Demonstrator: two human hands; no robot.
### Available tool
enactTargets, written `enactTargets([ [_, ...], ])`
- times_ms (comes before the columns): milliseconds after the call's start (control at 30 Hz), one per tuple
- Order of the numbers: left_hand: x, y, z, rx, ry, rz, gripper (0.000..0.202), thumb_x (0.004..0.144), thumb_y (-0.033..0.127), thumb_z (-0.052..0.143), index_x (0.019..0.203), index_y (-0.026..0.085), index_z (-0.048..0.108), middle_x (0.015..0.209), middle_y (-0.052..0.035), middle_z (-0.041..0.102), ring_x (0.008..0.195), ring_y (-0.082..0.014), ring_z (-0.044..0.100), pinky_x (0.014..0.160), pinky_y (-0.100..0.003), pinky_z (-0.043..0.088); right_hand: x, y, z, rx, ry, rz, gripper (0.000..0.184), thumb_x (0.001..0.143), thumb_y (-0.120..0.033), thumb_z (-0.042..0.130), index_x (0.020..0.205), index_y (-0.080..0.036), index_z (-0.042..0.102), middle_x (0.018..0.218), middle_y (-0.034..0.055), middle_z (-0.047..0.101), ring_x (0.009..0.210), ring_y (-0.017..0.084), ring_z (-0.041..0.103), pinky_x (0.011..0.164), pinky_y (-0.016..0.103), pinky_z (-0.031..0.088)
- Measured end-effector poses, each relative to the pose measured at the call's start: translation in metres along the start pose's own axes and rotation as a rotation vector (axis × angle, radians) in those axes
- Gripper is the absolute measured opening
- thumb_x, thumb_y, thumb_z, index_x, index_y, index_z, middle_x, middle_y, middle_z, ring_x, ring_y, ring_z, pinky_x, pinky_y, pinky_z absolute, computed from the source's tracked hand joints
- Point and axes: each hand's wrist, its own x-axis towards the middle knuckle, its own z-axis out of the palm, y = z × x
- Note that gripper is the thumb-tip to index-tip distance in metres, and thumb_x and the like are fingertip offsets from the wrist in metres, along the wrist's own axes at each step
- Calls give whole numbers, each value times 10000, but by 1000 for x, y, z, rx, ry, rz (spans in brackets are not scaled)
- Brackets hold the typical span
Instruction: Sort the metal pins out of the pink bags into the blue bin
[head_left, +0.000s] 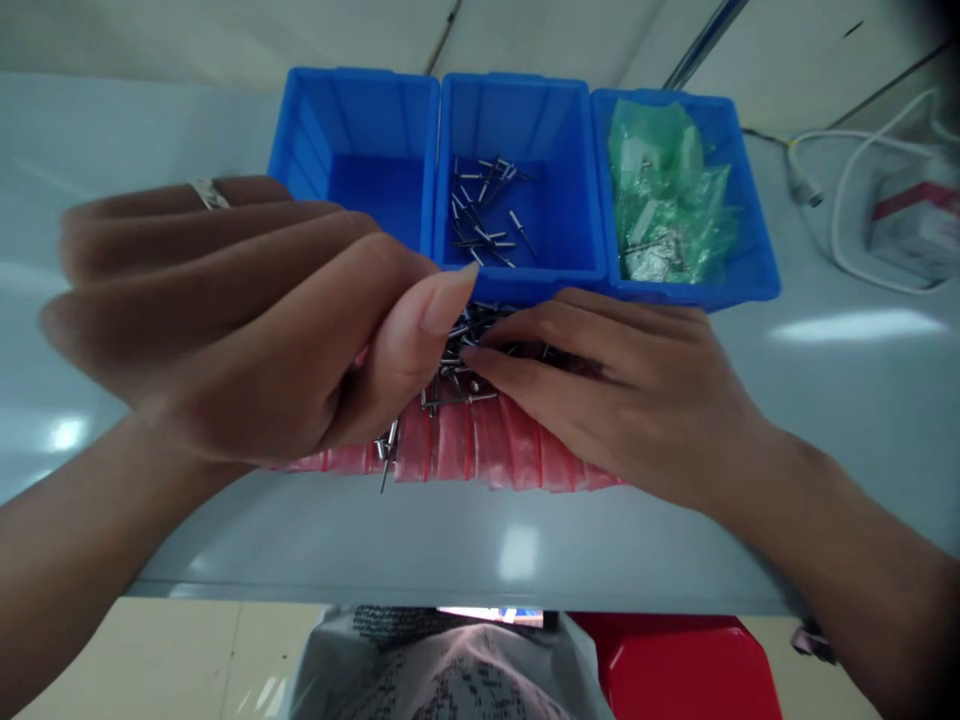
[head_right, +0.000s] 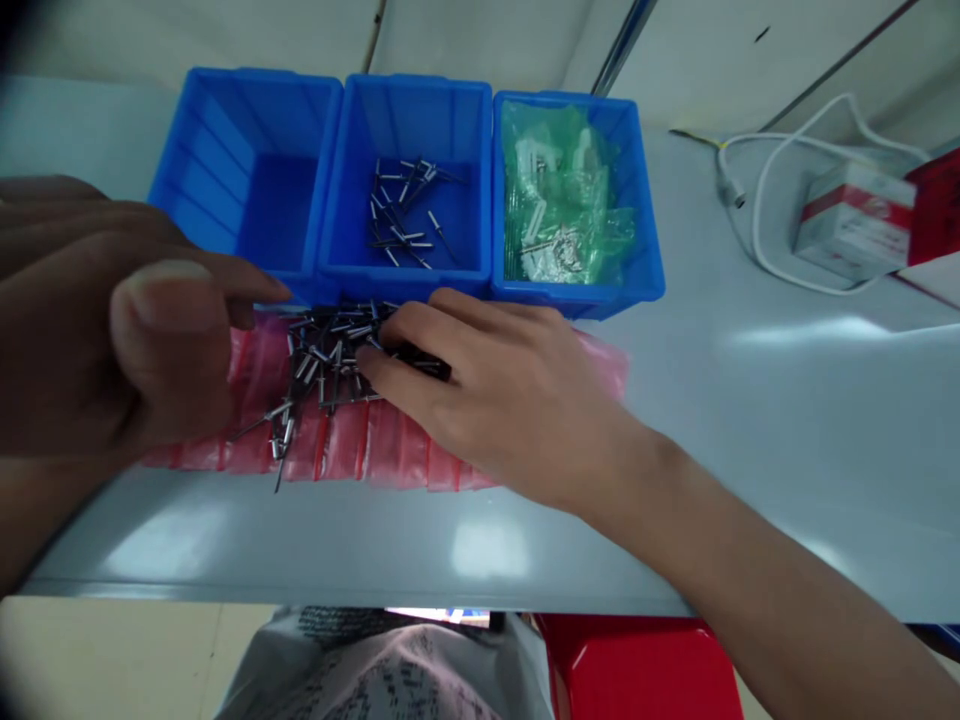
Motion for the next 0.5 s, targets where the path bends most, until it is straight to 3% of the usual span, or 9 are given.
enactTargets([
  [200,2,-4,0,21,-17,107,171,1020,193,540,964,270,682,627,5,599,590,-212,621,638,-416,376,-5,-5,9,3,15,53,161,1101,-158,690,1210,-236,781,1059,-2,818,937,185,758,771,350,593],
  [333,3,0,0,6,14,121,147,1012,215,568,910,275,656,598,25,528,539,-173,512,621,-408,334,-2,-8,8,119,18,188,114,1112,-218,700,1186,-284,755,1016,-23,788,915,177,763,766,340,593],
  [400,4,9,-5,-6,-35,54,162,1027,239,578,898,285,665,611,29,525,547,-170,508,647,-423,356,2,-10,7,165,52,304,28,1112,-282,723,1098,-278,747,958,-39,776,858,156,761,733,326,592],
  [500,5,26,-14,0,-142,-150,285,1084,318,519,845,282,670,677,-5,568,662,-215,620,769,-487,428,8,-9,2,155,95,314,137,1116,-293,722,991,-256,761,929,-49,772,806,119,750,703,294,598],
])
